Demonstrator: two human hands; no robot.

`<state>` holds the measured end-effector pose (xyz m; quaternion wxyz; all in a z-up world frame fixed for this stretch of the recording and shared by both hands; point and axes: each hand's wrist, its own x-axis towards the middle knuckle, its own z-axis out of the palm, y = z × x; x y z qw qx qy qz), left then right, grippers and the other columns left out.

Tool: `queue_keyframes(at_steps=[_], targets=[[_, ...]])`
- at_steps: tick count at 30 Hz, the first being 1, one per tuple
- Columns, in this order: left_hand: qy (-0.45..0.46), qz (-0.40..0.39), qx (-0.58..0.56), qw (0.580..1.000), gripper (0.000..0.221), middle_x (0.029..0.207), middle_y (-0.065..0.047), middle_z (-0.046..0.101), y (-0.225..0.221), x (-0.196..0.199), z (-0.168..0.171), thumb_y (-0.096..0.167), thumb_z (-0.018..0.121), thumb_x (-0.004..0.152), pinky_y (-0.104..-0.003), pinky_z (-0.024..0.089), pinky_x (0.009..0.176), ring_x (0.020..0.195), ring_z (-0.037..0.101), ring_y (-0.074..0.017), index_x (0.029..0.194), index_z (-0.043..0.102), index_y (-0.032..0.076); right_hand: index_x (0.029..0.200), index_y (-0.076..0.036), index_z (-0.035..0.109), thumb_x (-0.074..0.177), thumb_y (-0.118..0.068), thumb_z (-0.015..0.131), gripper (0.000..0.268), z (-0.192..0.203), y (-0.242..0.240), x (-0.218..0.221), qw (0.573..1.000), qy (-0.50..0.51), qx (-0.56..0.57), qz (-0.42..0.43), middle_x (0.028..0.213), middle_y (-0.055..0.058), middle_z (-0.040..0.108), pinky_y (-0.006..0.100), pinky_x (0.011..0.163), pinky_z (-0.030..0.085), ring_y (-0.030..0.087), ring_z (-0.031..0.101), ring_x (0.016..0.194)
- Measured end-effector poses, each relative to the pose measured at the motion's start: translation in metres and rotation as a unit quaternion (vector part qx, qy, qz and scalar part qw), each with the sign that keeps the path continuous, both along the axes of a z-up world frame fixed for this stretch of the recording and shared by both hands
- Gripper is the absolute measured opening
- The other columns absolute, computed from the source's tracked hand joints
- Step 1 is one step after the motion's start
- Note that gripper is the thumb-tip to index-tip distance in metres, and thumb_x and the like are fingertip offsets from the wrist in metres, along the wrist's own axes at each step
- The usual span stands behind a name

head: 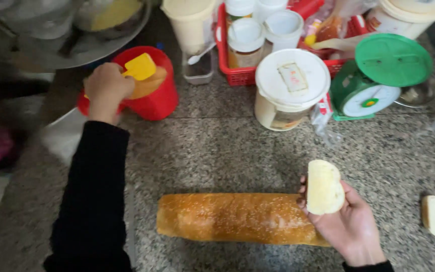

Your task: Slicing a large sesame-seeded loaf of bread on a kitchen counter

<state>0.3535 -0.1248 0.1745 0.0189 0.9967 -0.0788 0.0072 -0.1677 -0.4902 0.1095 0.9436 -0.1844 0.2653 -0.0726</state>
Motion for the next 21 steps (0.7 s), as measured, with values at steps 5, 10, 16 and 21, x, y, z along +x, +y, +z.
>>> queue_keyframes(at_steps=[5,10,16,21], targets=[[-0.055,-0.178,-0.103,0.977,0.028,0.124,-0.023,0.079,-0.091,-0.036,0.000,0.025,0.068,0.103,-0.066,0.047,0.095,0.117,0.072,-0.0487,0.128,0.078,0.014,0.156,-0.009,0.070,0.115,-0.040,0.049,0.056,0.006,-0.006,0.007,0.999,0.012,0.026,-0.027,0.140,0.026,0.077,0.051,0.093,0.059,0.039,0.072,0.116],[-0.016,-0.459,-0.170,0.872,0.050,0.154,-0.028,0.069,-0.205,-0.135,0.008,0.004,0.066,0.104,-0.059,0.052,0.119,0.140,0.067,-0.0449,0.154,0.066,-0.002,0.155,-0.010,0.072,0.117,-0.041,0.043,0.058,0.009,-0.009,0.015,0.997,0.066,0.019,-0.044,0.137,0.027,0.078,0.050,0.090,0.058,0.036,0.074,0.114],[-0.334,-0.582,0.002,0.742,0.032,0.111,-0.003,0.077,-0.272,-0.130,-0.054,0.019,0.072,0.103,-0.041,0.057,0.092,0.094,0.076,-0.0253,0.135,0.075,0.022,0.156,-0.009,0.071,0.116,-0.041,0.043,0.058,0.006,-0.017,0.009,0.997,0.060,0.021,-0.046,0.135,0.028,0.076,0.047,0.092,0.057,0.035,0.072,0.110],[-0.308,-0.621,0.026,0.720,0.017,0.094,-0.003,0.076,-0.272,-0.146,-0.040,0.019,0.071,0.101,-0.042,0.060,0.066,0.079,0.078,-0.0269,0.118,0.073,0.021,0.154,-0.009,0.070,0.115,-0.039,0.044,0.055,-0.002,-0.024,0.003,0.997,0.057,0.023,-0.049,0.133,0.025,0.077,0.046,0.087,0.056,0.034,0.071,0.108]])
